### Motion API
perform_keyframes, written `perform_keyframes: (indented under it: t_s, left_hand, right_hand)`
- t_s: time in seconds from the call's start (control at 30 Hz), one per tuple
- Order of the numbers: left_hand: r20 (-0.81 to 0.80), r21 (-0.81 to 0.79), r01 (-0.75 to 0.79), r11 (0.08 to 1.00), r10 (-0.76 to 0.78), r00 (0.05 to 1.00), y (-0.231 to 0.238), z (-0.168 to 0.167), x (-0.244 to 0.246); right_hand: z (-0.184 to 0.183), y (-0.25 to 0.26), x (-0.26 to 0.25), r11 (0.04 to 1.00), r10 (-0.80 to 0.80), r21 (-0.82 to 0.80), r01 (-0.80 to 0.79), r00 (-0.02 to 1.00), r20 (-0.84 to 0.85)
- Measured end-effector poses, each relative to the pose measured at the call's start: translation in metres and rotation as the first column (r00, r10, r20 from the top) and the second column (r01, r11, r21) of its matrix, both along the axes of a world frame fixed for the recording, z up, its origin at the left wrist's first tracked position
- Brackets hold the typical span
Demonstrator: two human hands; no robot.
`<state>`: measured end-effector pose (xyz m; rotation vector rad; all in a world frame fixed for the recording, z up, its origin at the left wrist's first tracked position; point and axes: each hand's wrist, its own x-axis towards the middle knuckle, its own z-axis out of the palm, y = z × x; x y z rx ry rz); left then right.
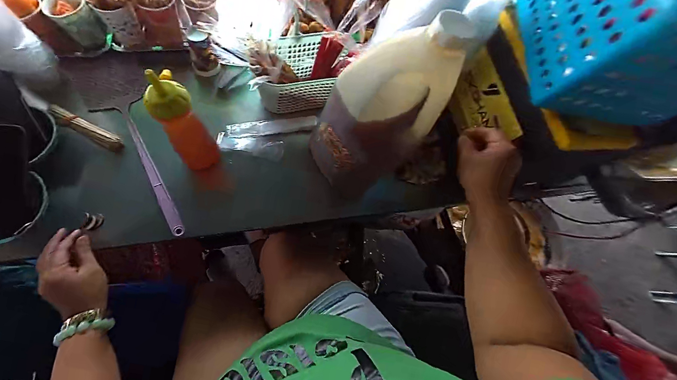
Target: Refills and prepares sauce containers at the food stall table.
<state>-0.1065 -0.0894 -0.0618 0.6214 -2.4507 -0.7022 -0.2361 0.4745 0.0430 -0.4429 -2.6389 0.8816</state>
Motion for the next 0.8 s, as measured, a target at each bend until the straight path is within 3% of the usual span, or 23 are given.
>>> perform_keyframes:
  t_s: [0.07,0.17,0.27,0.37,0.43,0.47,0.5,0.57,0.63,0.7,0.73,0.8]
  left_hand:
    - [-0.041,0.007,-0.011,1.000,0.011,0.999,0.010,0.001,0.020]
    - [-0.055,-0.025,-0.010,1.000,0.008,0.998,0.014,-0.002,0.052]
    - [-0.046,-0.060,-0.015,0.998,0.012,0.999,0.017,0.005,0.088]
    - [-0.014,-0.092,-0.016,0.996,0.015,1.000,0.022,0.009,0.129]
    - [0.037,-0.118,-0.001,0.993,0.006,0.999,0.024,0.005,0.157]
    - [0.068,-0.128,0.014,0.992,-0.006,0.998,0.026,0.002,0.170]
    - [0.102,-0.133,0.032,0.991,-0.019,0.995,0.028,-0.002,0.183]
    - [0.181,-0.119,0.077,0.990,-0.054,0.982,0.029,-0.011,0.207]
    - [0.268,-0.119,0.128,0.985,-0.092,0.959,0.029,-0.022,0.226]
    - [0.322,-0.120,0.175,0.977,-0.128,0.938,0.031,-0.034,0.240]
    - [0.343,-0.119,0.187,0.975,-0.136,0.929,0.033,-0.038,0.245]
    - [0.386,-0.093,0.179,0.979,-0.130,0.913,0.038,-0.047,0.254]
  right_hand:
    - [-0.023,0.010,-0.016,0.998,0.061,0.000,-0.065,0.947,0.316]
    - [-0.070,0.015,-0.028,0.990,0.096,0.040,-0.136,0.854,0.512]
    - [-0.072,0.018,-0.017,0.993,0.115,-0.070,-0.097,0.937,0.331]
    - [-0.067,0.024,0.023,0.903,0.286,-0.335,-0.270,0.958,-0.003]
    - [-0.071,0.021,0.050,0.741,0.492,-0.531,-0.412,0.871,0.011]
    - [-0.080,0.014,0.063,0.708,0.562,-0.574,-0.411,0.820,0.108]
    - [-0.093,0.004,0.075,0.722,0.601,-0.582,-0.373,0.756,0.260]
    - [-0.135,-0.026,0.094,0.822,0.494,-0.543,-0.174,0.693,0.525]
    - [-0.190,-0.049,0.105,0.853,0.334,-0.517,0.069,0.689,0.643]
    - [-0.217,-0.071,0.104,0.858,0.306,-0.499,0.119,0.662,0.684]
    - [-0.197,-0.087,0.096,0.859,0.369,-0.505,0.083,0.582,0.725]
    - [-0.112,-0.133,0.063,0.872,0.487,-0.458,-0.171,0.221,0.845]
